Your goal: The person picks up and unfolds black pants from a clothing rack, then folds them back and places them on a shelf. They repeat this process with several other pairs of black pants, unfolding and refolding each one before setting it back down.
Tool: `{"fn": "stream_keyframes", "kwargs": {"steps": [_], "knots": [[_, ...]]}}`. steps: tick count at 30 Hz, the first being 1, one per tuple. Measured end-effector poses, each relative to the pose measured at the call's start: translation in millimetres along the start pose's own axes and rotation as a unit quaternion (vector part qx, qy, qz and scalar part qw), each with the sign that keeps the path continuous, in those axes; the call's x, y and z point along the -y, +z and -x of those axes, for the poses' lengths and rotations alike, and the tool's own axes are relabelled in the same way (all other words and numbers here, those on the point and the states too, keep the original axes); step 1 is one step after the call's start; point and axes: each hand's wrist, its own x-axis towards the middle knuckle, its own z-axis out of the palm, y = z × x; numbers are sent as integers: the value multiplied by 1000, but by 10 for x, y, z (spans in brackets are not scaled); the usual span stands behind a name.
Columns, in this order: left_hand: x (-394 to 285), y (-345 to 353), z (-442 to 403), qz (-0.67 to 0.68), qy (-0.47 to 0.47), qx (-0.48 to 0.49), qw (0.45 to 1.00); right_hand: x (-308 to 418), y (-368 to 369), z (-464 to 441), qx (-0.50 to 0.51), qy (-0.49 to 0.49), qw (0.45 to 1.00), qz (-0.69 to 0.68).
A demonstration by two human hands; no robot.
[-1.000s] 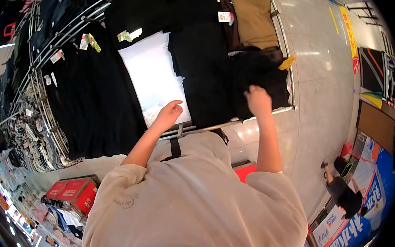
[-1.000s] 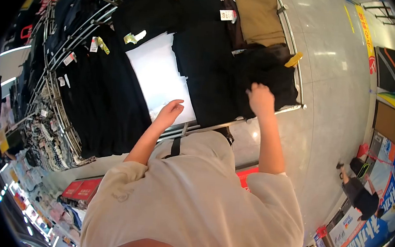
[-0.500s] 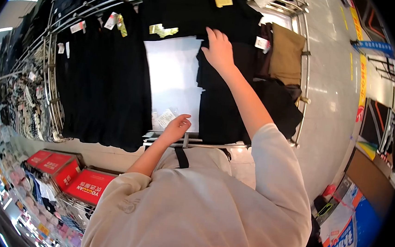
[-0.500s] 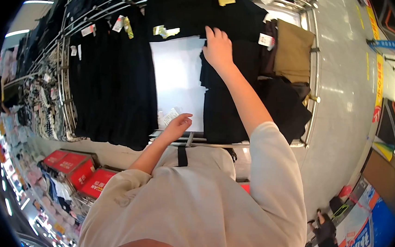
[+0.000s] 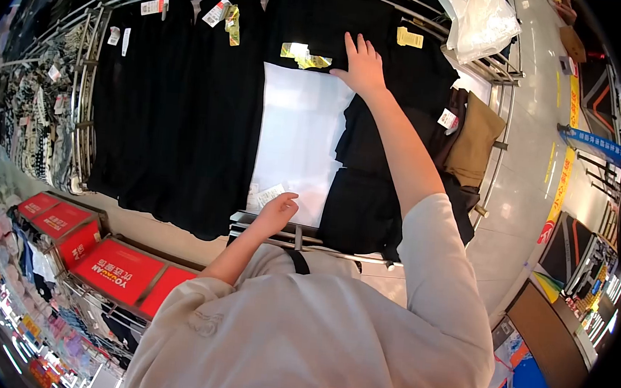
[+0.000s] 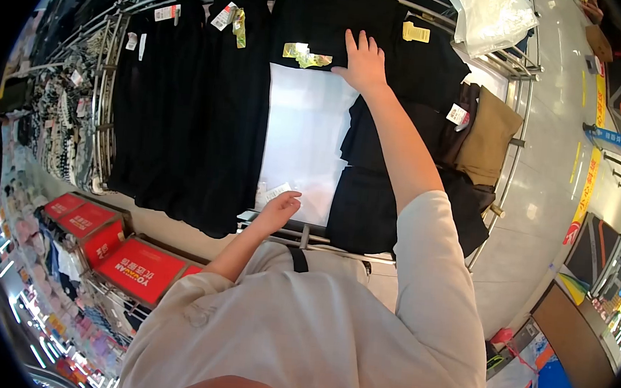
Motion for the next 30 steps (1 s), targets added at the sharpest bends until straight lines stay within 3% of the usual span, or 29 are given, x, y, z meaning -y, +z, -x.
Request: {"fn": "stream_keyframes", "kwargs": {"steps": [6,9,10,11,13,15,19,25,27,29,30], "knots": [[-221,39,-182,22,31,36,999,-359,-71,-118,-14,-69,994,-87],[-366,-8,-196,15,55,34,998,-409,-182,-248,16,170,952,-252],[-356,-35,-211,9,47,33,998,-766,291,-410,-80,205,916,-335],[-338,-59,-215,5,38,31,999,-879,424,-477,-147,286,763,-561],[-263,-110,-192,0,41,31,999,-941,210,-559,-234,335,549,-729],[-186,-169,-172,-4,46,33,998,-1188,9,-570,-200,334,410,-825],[-70,-292,-165,-8,37,41,998,-1070,-902,-250,-222,273,428,-832],[-215,-396,-241,12,30,57,998,-824,-1745,409,-258,306,476,-784],[-349,-399,-267,22,33,62,997,-843,-1800,642,-245,270,449,-815],[-565,-391,-256,90,75,111,987,-375,-2006,813,-243,293,489,-785],[-725,-389,-234,90,75,111,987,-98,-2060,876,-231,296,477,-795]]}}
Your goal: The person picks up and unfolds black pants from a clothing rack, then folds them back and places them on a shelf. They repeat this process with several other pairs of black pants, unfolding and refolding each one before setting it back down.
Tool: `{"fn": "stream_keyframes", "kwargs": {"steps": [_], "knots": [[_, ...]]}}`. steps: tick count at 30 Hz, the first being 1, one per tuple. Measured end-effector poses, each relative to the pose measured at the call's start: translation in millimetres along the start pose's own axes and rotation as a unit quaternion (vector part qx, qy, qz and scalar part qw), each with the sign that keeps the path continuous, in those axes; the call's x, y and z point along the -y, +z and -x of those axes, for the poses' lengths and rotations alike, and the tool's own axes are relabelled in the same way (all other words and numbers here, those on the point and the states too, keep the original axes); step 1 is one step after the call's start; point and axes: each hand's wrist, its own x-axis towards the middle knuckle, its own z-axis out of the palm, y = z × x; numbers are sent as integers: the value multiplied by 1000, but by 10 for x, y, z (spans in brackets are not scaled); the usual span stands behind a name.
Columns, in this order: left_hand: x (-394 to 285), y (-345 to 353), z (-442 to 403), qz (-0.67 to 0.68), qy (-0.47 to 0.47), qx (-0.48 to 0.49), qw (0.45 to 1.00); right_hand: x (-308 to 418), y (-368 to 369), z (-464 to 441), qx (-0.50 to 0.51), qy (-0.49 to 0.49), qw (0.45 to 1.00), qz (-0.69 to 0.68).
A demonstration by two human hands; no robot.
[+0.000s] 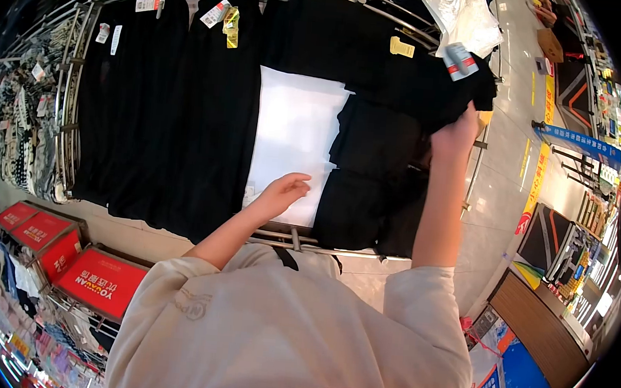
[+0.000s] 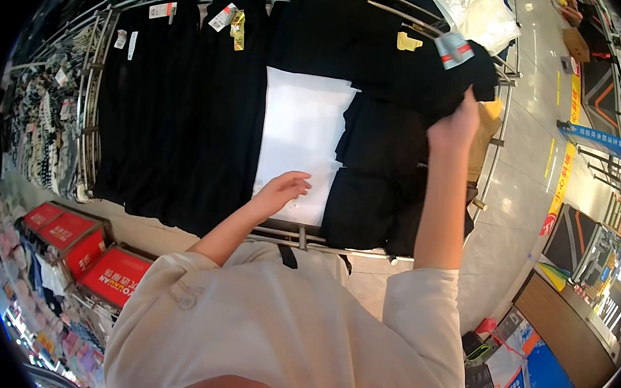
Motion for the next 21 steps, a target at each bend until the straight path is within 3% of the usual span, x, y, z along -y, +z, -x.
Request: {"fn": "stream_keyframes", "kwargs": {"steps": [2,3,5,6,7,8,9,10,11,12,13,14,15,16,19,20,21], "knots": [[-376,90,-4,178,-45,78,980,-251,27,420,43,74,993,-76],[-541,129,11,178,-42,73,980,-440,-36,619,87,132,977,-143],[-768,186,31,471,-77,101,873,-722,282,1206,165,240,944,-152],[-709,187,-15,556,-47,135,819,-954,330,1421,131,263,947,-133],[-441,131,-92,572,-39,113,811,-1213,289,1609,97,285,947,-112],[-448,48,-37,574,-34,105,812,-1460,169,1796,167,310,923,-157],[-482,-55,51,393,78,29,916,-1627,95,1970,235,332,891,-202],[-537,-150,165,188,181,-51,964,-1592,229,2136,211,362,899,-125],[-610,-244,270,-31,270,-129,954,-1532,346,2277,187,388,901,-47],[-845,-341,388,-32,270,-183,945,-1534,284,2392,189,394,899,-36],[-1029,-441,491,-32,266,-237,934,-1561,198,2449,287,377,879,-46],[-960,-608,572,363,162,-83,914,-1537,105,2477,362,346,863,71],[-850,-794,666,690,32,88,718,-1424,141,2542,430,307,829,185],[-826,-916,732,648,40,133,748,-1302,315,2493,586,119,736,317],[-883,-917,980,607,50,65,791,-1177,464,2720,703,-76,599,376],[-875,-918,985,603,78,60,792,-1035,529,2778,745,-68,473,466],[-935,-887,1025,611,104,63,782,-1015,504,2818,747,-73,470,465]]}}
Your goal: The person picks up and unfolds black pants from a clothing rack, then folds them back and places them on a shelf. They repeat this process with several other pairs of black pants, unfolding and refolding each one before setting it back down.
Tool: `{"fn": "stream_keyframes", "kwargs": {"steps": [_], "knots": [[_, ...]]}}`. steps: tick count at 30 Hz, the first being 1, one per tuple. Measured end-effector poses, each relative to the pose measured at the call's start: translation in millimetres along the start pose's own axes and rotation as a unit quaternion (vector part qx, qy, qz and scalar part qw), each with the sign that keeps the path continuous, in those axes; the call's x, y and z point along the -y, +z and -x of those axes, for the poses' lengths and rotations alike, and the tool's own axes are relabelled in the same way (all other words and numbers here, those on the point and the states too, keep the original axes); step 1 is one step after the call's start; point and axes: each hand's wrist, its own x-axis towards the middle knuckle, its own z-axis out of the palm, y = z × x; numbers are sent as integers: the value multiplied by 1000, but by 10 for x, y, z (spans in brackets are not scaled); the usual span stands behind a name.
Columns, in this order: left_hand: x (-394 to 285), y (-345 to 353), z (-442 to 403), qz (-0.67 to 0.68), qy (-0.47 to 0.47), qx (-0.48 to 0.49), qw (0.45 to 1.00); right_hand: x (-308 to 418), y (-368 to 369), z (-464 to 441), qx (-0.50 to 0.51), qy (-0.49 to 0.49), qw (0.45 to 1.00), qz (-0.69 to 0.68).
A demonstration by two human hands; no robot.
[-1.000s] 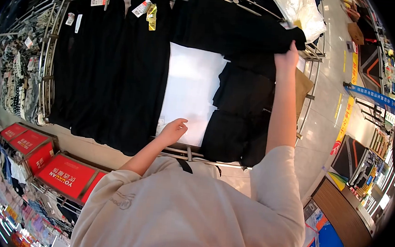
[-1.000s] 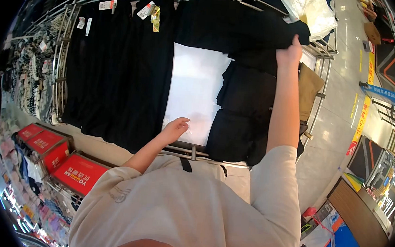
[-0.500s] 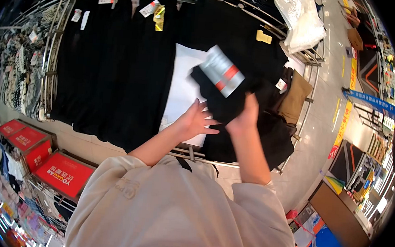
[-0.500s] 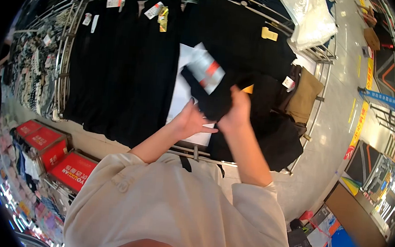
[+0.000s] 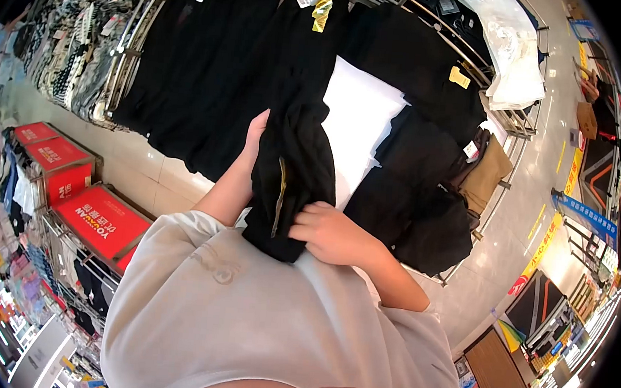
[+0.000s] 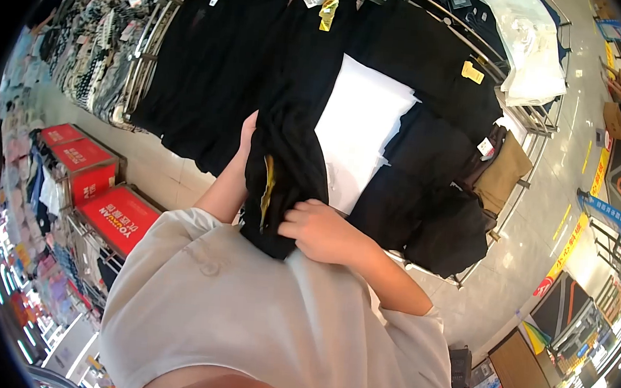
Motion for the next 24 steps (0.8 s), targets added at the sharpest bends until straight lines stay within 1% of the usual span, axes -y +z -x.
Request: {"fn": "stream_keyframes", "kwargs": {"steps": [2,3,4,5,6,8,9,10,12,13,14,16,17,18,20,21,22,23,24], "knots": [[143,160,165,-20,53,-53,997,64,82,82,0,-85,980,-180],[213,318,265,-22,60,-53,997,53,-5,130,30,-86,951,-294],[285,482,378,-3,61,-81,995,106,-155,214,-1,-62,939,-338],[390,580,510,19,62,-112,992,69,-149,334,-92,-9,942,-322],[501,611,650,22,73,-118,990,50,-115,402,-181,44,934,-304],[650,703,875,-106,190,-121,968,209,-188,232,-382,-9,882,-275],[724,919,1003,-164,230,-131,950,279,-160,170,-366,-8,892,-265],[825,936,1118,-166,240,-132,948,441,-150,125,-323,4,924,-205],[954,961,1336,-179,312,-118,925,613,82,8,-262,1,944,-202],[1007,938,1452,-180,311,-131,924,639,255,-61,-278,2,927,-252],[1057,910,1566,-182,314,-125,923,677,346,-91,-279,-2,928,-247],[1164,861,1805,-174,356,-130,909,799,491,-109,-331,-16,935,-124],[1163,855,1943,-175,367,-96,908,893,545,-122,-356,-41,928,-105],[1159,812,2088,-174,365,-87,910,982,594,-105,-360,-41,927,-97],[1124,676,2423,-224,429,-7,875,1153,747,-93,-340,-30,927,-156],[1081,621,2587,-222,430,-1,875,1211,832,-119,-351,-42,923,-152],[1027,558,2760,-206,461,-7,863,1279,904,-176,-349,-43,925,-147],[948,479,2964,-188,492,-15,850,1354,967,-258,-393,-9,893,-221],[772,227,3360,-235,506,-85,826,1531,1202,-386,-424,31,857,-291]]}}
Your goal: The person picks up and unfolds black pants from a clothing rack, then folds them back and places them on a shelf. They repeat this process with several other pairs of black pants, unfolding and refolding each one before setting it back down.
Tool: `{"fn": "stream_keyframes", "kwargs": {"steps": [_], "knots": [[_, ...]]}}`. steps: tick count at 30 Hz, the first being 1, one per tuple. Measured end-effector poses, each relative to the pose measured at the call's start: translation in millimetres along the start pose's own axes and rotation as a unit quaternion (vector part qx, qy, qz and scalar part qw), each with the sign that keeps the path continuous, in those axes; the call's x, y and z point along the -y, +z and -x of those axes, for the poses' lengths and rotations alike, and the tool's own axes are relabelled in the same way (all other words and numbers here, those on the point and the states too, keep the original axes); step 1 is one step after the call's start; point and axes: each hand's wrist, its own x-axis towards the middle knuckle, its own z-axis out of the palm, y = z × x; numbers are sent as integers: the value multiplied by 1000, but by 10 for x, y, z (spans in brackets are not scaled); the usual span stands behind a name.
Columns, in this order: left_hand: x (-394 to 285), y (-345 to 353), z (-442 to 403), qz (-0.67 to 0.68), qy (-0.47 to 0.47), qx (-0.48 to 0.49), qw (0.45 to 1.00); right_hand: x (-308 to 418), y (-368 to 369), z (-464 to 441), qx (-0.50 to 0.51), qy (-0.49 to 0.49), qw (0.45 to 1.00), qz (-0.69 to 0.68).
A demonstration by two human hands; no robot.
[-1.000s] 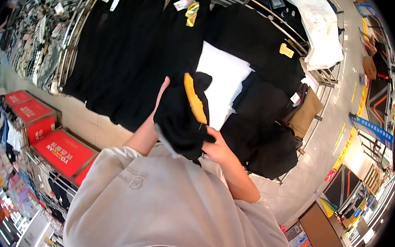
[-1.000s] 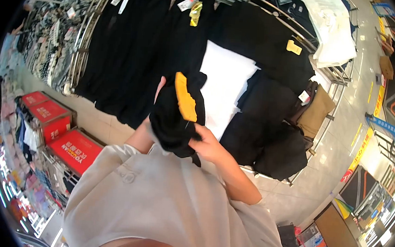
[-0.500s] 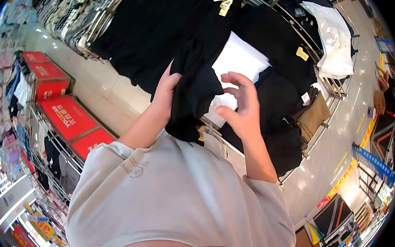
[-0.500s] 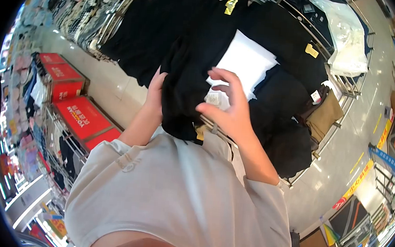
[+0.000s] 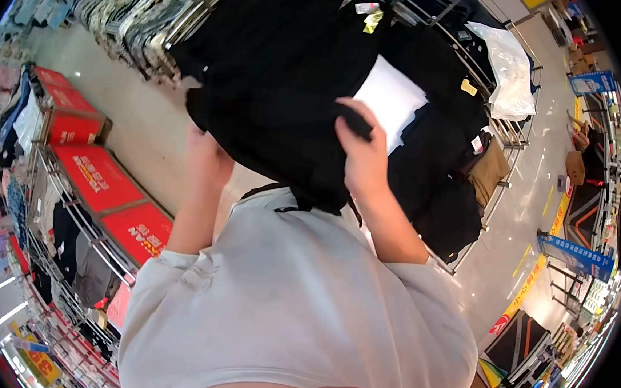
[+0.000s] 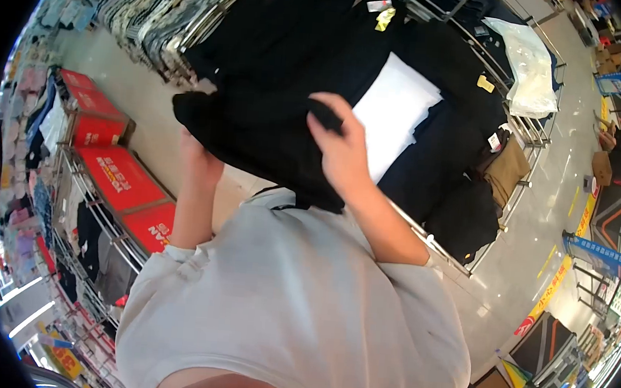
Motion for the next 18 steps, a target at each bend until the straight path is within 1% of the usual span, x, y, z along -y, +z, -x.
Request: {"fn": "stream_keyframes", "kwargs": {"steps": [2,3,4,6,9,10,12,14,15,16,17,18], "knots": [[-288,-106,101,-86,9,-76,993,53,324,88,-10,40,996,-85],[-418,-182,131,-96,8,-68,993,10,458,106,5,53,992,-117],[-528,-256,138,-103,8,-58,993,-8,606,136,4,91,982,-167],[-707,-418,193,-96,-13,-59,994,-68,833,169,11,126,973,-194],[-930,-625,328,-22,-1,-1,1000,-82,1151,260,28,148,965,-214],[-981,-686,363,-19,2,-3,1000,-64,1249,277,29,155,961,-228],[-1070,-762,426,48,8,53,997,-144,1396,306,35,169,961,-217],[-1171,-632,508,71,18,53,996,-318,1511,318,39,136,972,-187],[-1222,-546,547,91,24,52,994,-405,1559,353,42,135,973,-185],[-1268,-478,569,93,28,51,994,-501,1613,385,28,124,988,-90],[-1308,-416,588,71,40,10,997,-632,1655,434,13,112,994,5],[-1362,-385,605,48,52,-31,997,-859,1675,518,10,87,996,16]]}}
